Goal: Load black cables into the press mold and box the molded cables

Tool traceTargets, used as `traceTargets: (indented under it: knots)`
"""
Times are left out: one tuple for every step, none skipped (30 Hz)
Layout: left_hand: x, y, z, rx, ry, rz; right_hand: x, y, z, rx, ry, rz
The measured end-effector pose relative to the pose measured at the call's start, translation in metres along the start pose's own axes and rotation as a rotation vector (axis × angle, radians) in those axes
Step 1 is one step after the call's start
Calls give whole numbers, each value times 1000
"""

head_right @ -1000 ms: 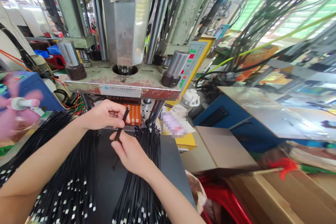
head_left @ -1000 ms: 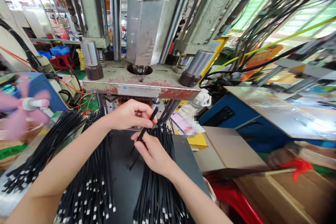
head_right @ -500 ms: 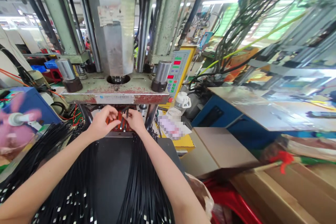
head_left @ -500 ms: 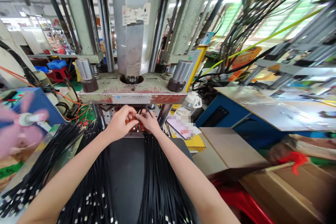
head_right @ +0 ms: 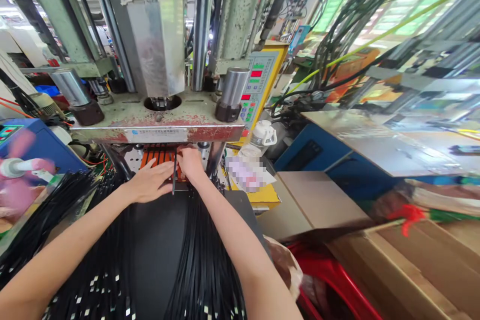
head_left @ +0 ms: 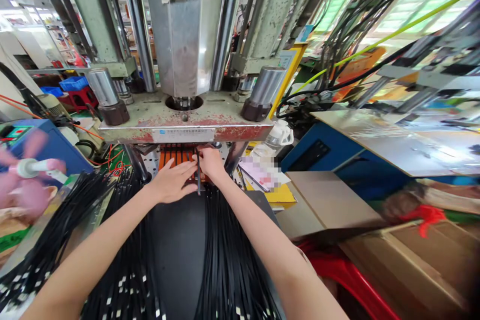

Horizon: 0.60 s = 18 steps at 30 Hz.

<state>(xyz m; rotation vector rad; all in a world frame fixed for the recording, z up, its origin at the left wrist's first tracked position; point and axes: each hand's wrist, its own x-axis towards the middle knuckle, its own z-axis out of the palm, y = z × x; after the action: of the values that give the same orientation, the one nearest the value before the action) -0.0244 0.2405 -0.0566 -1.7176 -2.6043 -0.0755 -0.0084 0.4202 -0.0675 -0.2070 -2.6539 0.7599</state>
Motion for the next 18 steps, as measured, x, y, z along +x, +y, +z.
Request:
traceTargets:
  knots:
    - [9, -5, -2, -16, -26, -30, 0, 0, 1, -32, 24, 23]
    - [20, -11, -3, -33, -49, -62, -2, 1, 1, -54, 39, 38]
    - [31, -17, -4, -52, -69, -96, -6, 1, 0, -63, 39, 42]
    - [42, -24, -4, -73, -87, -138, -11, 1, 0, -60, 25, 35]
    - [52, -30, -4, -95, -102, -184, -15, 1, -1, -50, 2, 26]
    - [63, -36, -4, -114, -110, -230, -19, 1, -2, -41, -21, 21]
    - [73, -41, -4, -129, -113, -274, -22, 0, -2, -36, -40, 24]
    - [82, -44, -4, -142, -111, -310, -22, -1, -1, -36, -48, 38]
    - [90, -46, -4, -150, -102, -335, -21, -1, 0, -40, -49, 61]
    - [97, -47, -5, -155, -87, -346, -19, -2, 1, -44, -45, 88]
    - [102, -47, -7, -160, -73, -347, -16, -2, 3, -46, -39, 109]
    - [105, -47, -8, -165, -63, -342, -14, -2, 3, -45, -31, 116]
    - [104, -46, -10, -171, -54, -334, -13, -1, 3, -36, -19, 103]
    - [101, -46, -11, -177, -49, -326, -16, 2, 2, -17, -1, 72]
    - [93, -46, -12, -183, -50, -323, -22, 6, -1, 8, 24, 29]
    - [81, -46, -11, -188, -42, -314, -32, 11, -6, 30, 51, -15]
    - [65, -48, -10, -192, -12, -295, -45, 18, -12, 33, 69, -52]
    - [46, -48, -6, -195, 44, -273, -61, 25, -18, 6, 74, -59]
